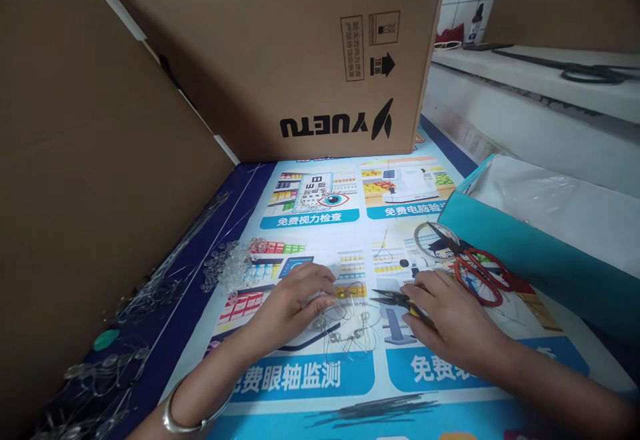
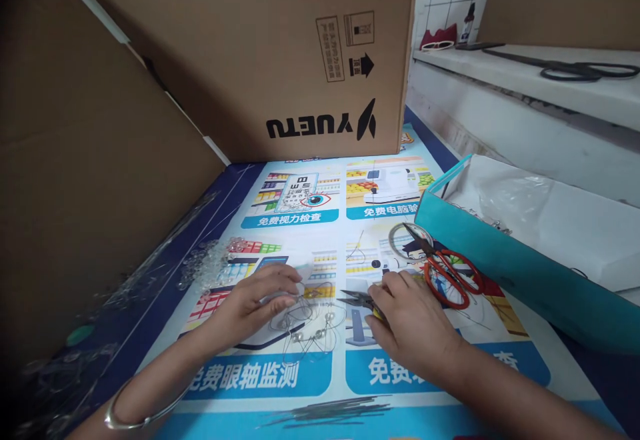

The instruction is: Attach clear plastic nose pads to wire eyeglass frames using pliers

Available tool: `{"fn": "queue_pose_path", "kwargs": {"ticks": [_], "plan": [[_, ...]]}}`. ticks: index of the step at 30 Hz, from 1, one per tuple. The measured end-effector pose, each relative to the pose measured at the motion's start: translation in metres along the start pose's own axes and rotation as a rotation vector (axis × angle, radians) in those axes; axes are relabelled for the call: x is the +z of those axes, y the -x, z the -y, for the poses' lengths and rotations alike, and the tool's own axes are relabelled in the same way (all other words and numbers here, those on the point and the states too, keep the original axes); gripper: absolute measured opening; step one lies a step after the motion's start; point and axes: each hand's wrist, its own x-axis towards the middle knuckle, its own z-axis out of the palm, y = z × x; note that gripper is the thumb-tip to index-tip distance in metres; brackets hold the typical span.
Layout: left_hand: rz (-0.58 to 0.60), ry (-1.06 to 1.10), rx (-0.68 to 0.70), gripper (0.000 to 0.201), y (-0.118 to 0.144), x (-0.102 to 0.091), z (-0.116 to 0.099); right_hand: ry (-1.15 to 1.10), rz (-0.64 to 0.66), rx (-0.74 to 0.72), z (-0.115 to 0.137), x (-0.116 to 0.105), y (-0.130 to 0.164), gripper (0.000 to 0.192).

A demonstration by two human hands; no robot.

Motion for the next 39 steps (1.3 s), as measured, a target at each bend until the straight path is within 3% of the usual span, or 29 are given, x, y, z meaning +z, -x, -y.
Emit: {"fn": "queue_pose_path", "kwargs": {"ticks": [6,10,13,17,23,29,34,39], "plan": [[0.162,-0.117,-0.107,0.017,0.016,0.0,-0.014,0.105,0.032,-0.019,-0.002,0.004,-0.001,0.045],[0.068,-0.112,-0.258,0.035,0.03,0.006,-0.012,0.138,0.07,-0.082,-0.006,0.006,0.001,0.058],[-0.017,-0.063,-0.337,0.024,0.038,0.008,-0.009,0.141,0.087,-0.109,-0.007,0.004,0.002,0.062],[-0.029,-0.04,-0.338,0.007,0.044,0.006,-0.008,0.14,0.046,-0.134,-0.006,0.001,0.003,0.054],[-0.007,-0.048,-0.317,0.01,0.047,0.007,-0.011,0.132,-0.1,-0.324,0.009,-0.004,-0.008,0.027],[-0.014,-0.132,-0.298,0.01,0.046,0.011,-0.013,0.101,0.036,-0.499,0.037,-0.002,-0.048,0.027],[-0.044,-0.29,-0.234,0.013,0.046,0.014,-0.009,0.082,0.283,-0.536,0.05,0.001,-0.077,0.026],[-0.067,-0.34,-0.233,0.014,0.045,0.013,-0.006,0.092,0.361,-0.551,0.054,-0.003,-0.085,0.017]]}}
